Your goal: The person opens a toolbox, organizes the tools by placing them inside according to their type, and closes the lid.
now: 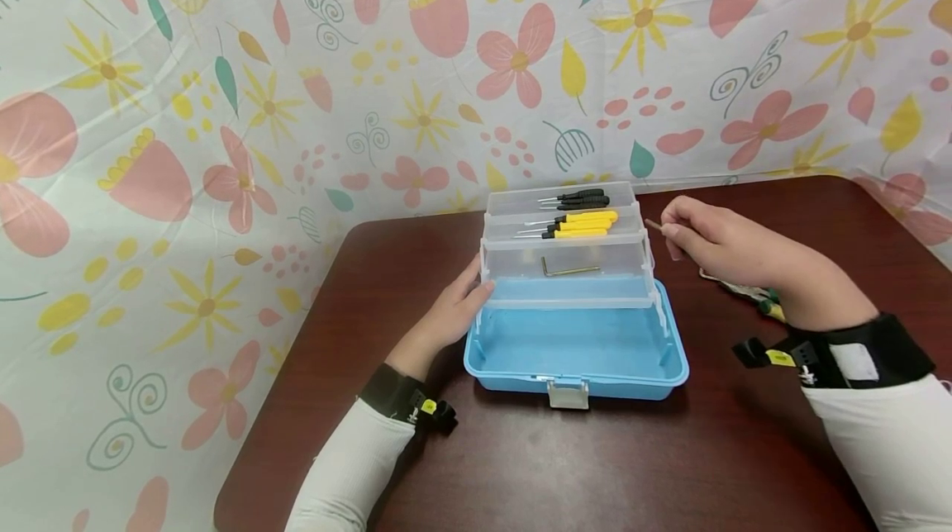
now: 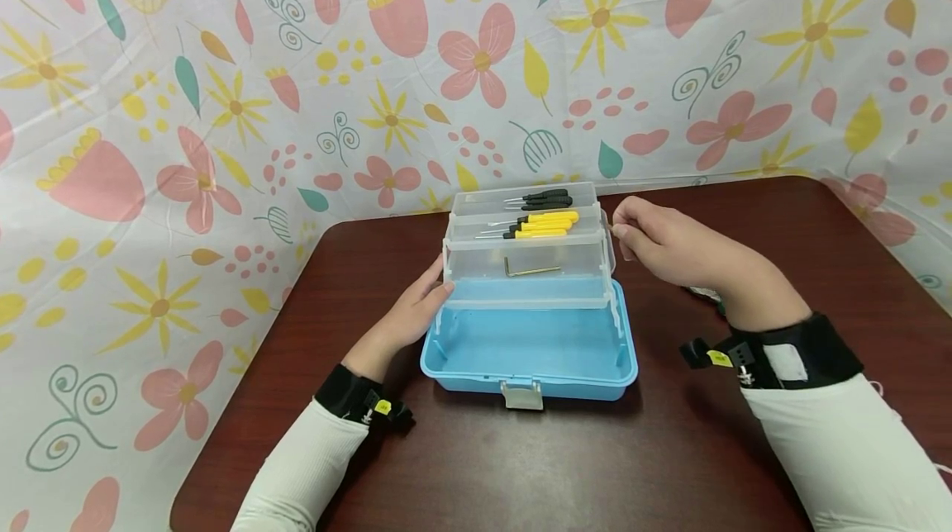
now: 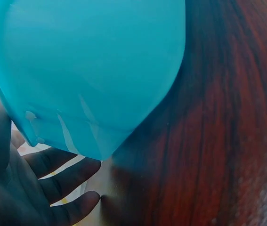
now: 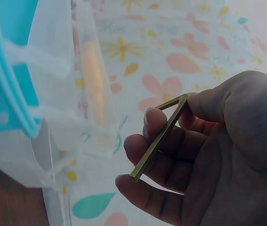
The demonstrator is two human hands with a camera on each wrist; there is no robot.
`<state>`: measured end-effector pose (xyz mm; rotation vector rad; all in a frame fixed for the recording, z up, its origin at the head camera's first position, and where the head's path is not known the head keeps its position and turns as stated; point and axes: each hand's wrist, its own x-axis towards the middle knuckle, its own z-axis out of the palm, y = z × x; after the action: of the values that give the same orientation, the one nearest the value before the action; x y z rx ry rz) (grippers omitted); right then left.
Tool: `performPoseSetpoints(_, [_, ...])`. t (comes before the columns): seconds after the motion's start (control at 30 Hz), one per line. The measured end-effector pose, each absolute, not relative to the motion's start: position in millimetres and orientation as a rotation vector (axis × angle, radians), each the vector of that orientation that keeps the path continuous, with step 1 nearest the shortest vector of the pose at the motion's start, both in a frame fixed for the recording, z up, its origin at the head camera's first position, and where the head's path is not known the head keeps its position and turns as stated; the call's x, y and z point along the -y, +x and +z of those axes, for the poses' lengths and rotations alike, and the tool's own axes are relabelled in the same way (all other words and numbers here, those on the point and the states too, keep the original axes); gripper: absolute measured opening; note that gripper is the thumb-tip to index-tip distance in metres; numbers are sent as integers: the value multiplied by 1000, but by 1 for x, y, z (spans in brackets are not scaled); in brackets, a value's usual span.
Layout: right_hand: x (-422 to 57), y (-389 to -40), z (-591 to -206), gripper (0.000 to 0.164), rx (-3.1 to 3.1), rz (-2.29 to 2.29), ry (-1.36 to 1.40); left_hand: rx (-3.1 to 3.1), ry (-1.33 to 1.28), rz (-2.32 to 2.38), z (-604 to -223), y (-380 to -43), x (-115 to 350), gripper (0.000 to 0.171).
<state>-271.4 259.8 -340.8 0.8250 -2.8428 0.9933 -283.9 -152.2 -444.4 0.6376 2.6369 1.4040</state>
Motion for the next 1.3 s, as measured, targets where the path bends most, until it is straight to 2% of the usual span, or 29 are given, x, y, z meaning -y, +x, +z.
performPoseSetpoints(0.1, [-254,-267,-339,10,2823,988,863,-2639,645,1400,-445,-285,152,65])
performPoseSetpoints(0.37, [-239,-264,-340,6,2841,888,945,-2588,614,1453,-416,-263,143,67])
performPoseSetpoints(1.3, [-218,-252,-343,8,2933,826,1061,-2571,642,1442,-413,-264,145,67])
